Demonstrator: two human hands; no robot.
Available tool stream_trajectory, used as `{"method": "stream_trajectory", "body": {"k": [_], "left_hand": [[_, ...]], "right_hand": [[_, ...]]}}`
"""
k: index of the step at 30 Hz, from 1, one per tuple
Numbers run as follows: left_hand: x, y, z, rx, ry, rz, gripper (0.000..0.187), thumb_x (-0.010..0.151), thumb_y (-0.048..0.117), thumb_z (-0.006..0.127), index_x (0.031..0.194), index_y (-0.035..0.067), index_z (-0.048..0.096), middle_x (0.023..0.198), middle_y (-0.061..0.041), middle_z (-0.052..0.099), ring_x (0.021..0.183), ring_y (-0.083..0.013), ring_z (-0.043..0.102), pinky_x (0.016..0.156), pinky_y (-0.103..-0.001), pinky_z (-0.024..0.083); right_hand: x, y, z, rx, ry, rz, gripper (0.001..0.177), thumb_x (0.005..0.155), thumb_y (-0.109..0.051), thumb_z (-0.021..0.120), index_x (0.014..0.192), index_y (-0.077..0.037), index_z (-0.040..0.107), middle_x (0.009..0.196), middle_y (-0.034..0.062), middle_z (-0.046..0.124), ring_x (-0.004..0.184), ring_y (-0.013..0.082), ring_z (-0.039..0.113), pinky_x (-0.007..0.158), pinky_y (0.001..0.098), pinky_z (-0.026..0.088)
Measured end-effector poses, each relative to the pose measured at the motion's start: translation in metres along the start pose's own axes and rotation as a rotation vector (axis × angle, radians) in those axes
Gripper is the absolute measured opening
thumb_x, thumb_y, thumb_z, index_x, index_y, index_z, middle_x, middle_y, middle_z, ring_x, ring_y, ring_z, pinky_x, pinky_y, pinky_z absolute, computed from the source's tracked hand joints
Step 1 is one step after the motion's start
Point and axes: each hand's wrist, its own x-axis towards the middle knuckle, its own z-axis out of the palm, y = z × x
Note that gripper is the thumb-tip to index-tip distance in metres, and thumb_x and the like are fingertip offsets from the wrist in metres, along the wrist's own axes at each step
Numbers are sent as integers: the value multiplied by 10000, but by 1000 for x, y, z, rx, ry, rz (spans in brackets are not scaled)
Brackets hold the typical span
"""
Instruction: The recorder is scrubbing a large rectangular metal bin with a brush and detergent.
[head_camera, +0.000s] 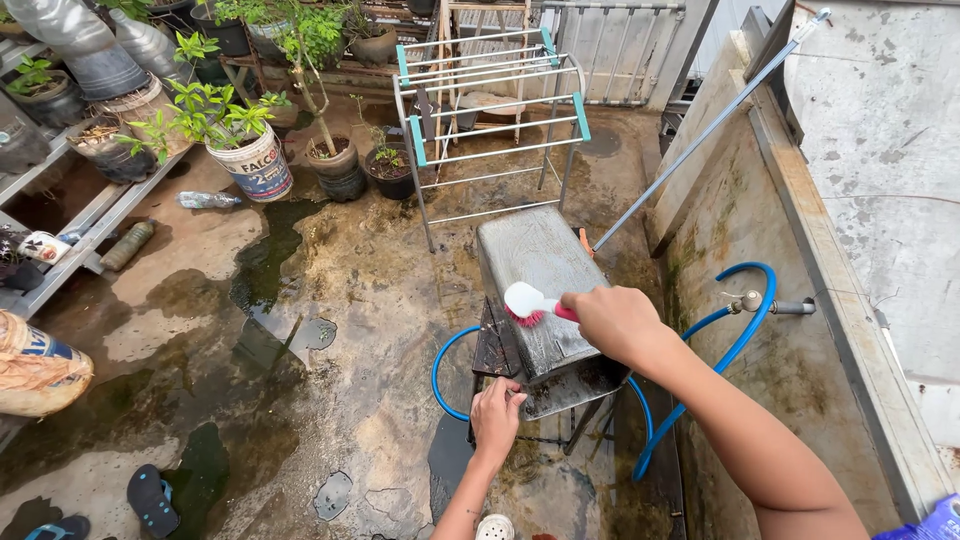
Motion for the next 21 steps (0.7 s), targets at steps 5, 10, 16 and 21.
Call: {"method": "stream_trajectory", "body": {"k": [5,10,16,21], "left_hand": [[-1,0,0,1,10,0,205,882,231,756,957,72,651,824,-68,698,823,-280,663,845,-410,459],[-3,3,-1,-11,9,-19,202,883,230,752,954,74,645,826,-62,699,830,-276,669,846,-407,461],[1,-2,7,-20,33,8,215,875,239,767,948,74,652,820,-70,697,823,-290,661,843,-412,460],[0,1,4,-38,35,33,219,873,234,767,942,68,641,851,-71,701,823,-296,656,826,-418,456]], "right_hand": [[101,-2,34,-64,196,-29,202,1006,-237,522,1020,-157,708,765,149,721,719,351,737,690,533,523],[159,0,53,-60,310,-58,187,992,-207,539,1017,-135,710,764,157,723,718,361,737,594,482,565],[109,-29,10,-166,120,-79,195,929,-135,579,1016,-140,753,900,151,758,841,341,761,674,448,600],[104,-61,-6,-271,-61,-90,191,893,-166,640,969,-100,802,997,150,766,917,308,768,740,409,611]]}}
